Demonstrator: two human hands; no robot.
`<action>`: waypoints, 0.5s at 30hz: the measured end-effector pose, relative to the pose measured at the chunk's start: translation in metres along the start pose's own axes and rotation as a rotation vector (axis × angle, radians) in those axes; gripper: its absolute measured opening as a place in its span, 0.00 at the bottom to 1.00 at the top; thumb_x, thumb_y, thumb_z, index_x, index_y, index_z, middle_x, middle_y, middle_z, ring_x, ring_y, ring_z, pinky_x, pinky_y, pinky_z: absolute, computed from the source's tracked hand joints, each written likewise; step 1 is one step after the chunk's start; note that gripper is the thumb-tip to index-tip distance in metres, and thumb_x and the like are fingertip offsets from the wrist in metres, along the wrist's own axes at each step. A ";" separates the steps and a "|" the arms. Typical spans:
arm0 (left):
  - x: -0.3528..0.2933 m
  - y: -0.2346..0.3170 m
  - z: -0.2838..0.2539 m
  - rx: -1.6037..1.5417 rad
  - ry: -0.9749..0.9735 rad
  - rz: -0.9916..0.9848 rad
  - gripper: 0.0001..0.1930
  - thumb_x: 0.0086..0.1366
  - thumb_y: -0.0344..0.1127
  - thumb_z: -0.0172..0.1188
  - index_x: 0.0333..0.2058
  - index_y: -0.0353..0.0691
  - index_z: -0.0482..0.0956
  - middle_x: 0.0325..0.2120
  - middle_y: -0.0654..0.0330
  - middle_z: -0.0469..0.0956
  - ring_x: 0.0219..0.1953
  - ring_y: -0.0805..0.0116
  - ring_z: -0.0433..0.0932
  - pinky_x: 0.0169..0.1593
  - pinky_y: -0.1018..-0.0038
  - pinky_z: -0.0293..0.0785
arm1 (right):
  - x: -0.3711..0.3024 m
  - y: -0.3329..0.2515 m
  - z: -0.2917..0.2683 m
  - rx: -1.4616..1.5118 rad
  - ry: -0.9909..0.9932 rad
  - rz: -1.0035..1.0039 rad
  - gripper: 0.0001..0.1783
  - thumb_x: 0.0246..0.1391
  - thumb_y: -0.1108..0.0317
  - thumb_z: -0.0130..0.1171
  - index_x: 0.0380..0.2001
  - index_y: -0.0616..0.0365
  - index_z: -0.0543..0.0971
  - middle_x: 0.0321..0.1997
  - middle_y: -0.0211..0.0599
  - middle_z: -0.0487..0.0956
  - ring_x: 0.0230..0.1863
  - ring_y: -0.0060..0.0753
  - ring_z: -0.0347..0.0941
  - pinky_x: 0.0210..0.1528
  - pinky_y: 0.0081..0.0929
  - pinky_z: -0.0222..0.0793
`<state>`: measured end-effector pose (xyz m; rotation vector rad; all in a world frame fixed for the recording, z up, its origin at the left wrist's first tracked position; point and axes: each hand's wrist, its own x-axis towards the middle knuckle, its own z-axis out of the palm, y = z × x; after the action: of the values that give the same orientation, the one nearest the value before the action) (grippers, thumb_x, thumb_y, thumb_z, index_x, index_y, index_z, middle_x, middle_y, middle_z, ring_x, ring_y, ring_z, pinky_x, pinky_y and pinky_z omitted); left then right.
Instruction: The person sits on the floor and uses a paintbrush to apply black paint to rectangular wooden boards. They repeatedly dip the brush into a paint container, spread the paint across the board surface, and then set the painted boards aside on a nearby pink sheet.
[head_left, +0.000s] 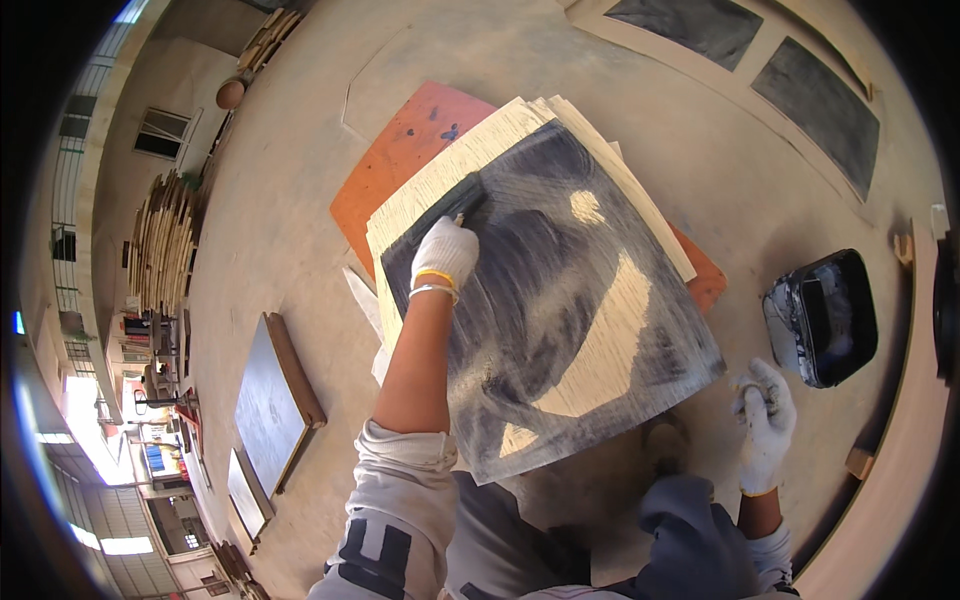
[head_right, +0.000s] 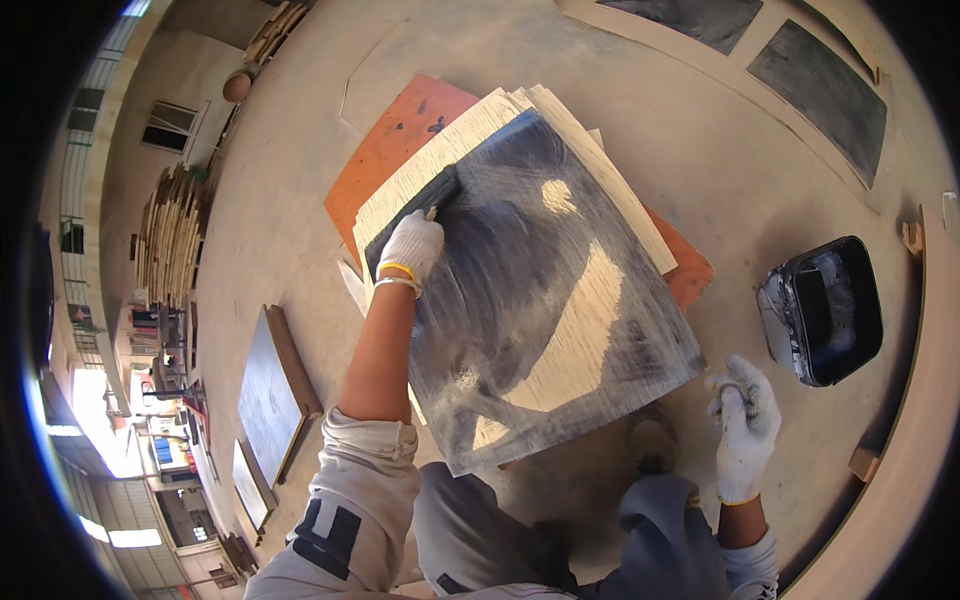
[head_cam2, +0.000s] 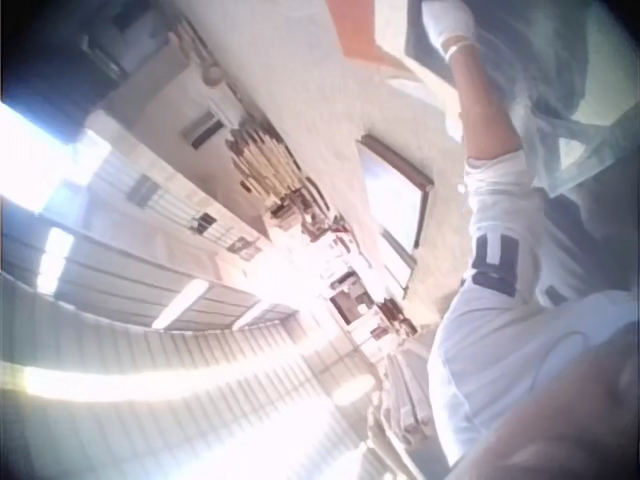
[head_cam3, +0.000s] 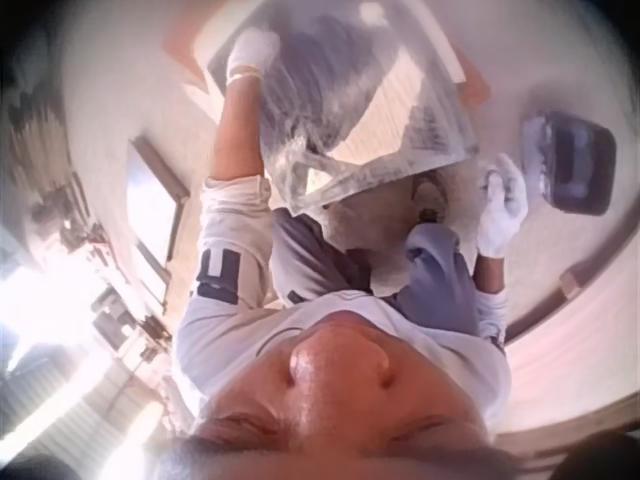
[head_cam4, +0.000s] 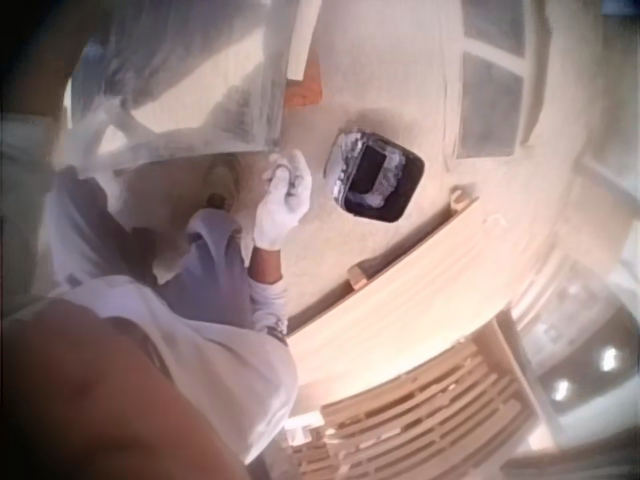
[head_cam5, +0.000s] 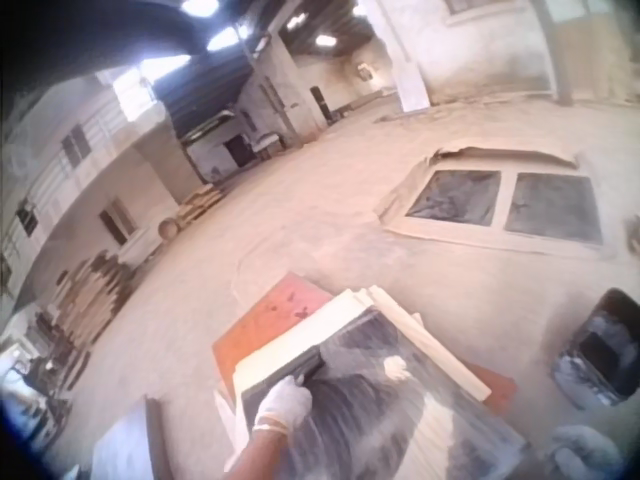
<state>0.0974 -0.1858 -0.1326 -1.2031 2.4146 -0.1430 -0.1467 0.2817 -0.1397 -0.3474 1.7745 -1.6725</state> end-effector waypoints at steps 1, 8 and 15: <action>0.002 0.019 -0.015 0.134 -0.006 0.093 0.17 0.76 0.33 0.51 0.49 0.25 0.83 0.45 0.33 0.85 0.55 0.37 0.83 0.56 0.56 0.80 | 0.000 0.000 0.000 0.015 0.009 -0.010 0.20 0.71 0.76 0.53 0.64 0.65 0.76 0.46 0.37 0.85 0.33 0.15 0.72 0.36 0.14 0.66; -0.067 0.092 -0.061 -0.484 -0.027 0.044 0.26 0.73 0.37 0.50 0.66 0.36 0.69 0.41 0.34 0.85 0.49 0.36 0.84 0.54 0.48 0.79 | -0.001 -0.002 0.006 -0.004 0.029 -0.019 0.20 0.71 0.78 0.53 0.63 0.64 0.77 0.45 0.37 0.86 0.32 0.14 0.72 0.34 0.13 0.66; -0.087 0.055 -0.038 -0.139 0.120 0.277 0.30 0.72 0.34 0.55 0.72 0.53 0.68 0.37 0.47 0.81 0.37 0.46 0.87 0.40 0.53 0.84 | -0.001 -0.010 0.005 -0.019 0.030 -0.011 0.19 0.72 0.77 0.53 0.63 0.64 0.77 0.46 0.37 0.86 0.33 0.12 0.72 0.34 0.12 0.66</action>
<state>0.0866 -0.0876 -0.0847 -0.9251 2.7065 0.0387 -0.1453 0.2774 -0.1298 -0.3424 1.8143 -1.6772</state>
